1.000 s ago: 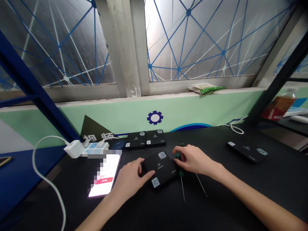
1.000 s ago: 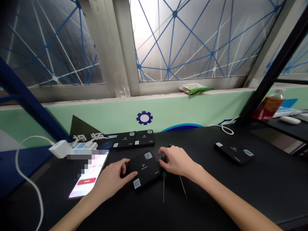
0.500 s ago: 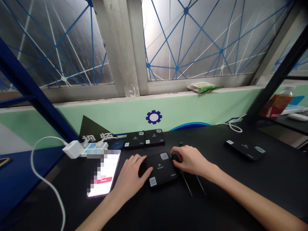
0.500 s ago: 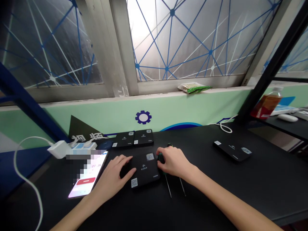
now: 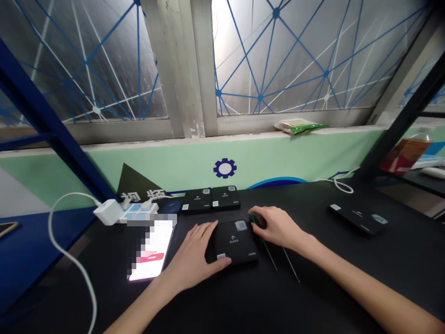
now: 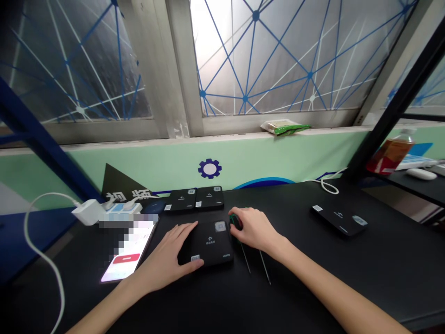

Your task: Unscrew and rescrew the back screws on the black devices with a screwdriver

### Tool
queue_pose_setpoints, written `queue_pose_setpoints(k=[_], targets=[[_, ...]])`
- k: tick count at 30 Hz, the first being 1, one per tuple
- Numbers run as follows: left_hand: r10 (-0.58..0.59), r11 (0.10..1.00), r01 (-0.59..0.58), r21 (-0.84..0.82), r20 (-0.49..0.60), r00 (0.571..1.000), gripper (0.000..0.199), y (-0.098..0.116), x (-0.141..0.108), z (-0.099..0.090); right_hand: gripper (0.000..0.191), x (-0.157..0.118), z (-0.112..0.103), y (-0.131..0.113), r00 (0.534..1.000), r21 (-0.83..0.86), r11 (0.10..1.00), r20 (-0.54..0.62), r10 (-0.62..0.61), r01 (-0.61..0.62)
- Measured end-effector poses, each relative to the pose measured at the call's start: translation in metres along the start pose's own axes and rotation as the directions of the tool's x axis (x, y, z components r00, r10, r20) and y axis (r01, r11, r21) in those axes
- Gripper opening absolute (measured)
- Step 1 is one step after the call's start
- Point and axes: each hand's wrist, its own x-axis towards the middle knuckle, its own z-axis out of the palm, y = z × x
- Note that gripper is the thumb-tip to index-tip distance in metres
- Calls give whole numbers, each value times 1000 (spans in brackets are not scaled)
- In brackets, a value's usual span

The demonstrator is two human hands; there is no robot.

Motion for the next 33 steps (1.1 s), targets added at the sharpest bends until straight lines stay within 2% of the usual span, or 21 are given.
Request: queue_pose_setpoints(k=[3,6,8,11,14,18,27,33], targets=[[-9,999,10,-47,33,999,95,-3,1,0,25,0,2,2,1000,-25,999,6,-23,23],[19,997,-19,-71,0,1000,96,-6,3,2,26,0,0,2,999,-39,998,-32,-45,43],[30,996,-33,-82,-39,999,96,-8,4,3,30,-1,-3,2,992,-27,993,-61,-113,112],[50,993,-57,-103,-69,996,93,-8,6,3,52,-2,-11,0,952,53,950,0,-307,307],[71,988,-83,-133,-88,994,88,-8,7,2,79,-4,-15,-3,906,146,905,88,-415,400],[71,983,-85,-162,-87,994,88,-8,6,1,91,-5,-16,-6,898,170,901,124,-423,400],[27,970,-48,-239,-90,996,95,-8,4,4,89,-5,-10,-5,896,207,889,96,-433,408],[42,957,-107,-269,-238,970,93,-1,4,0,92,-5,-6,-1,911,258,877,-39,-410,405]])
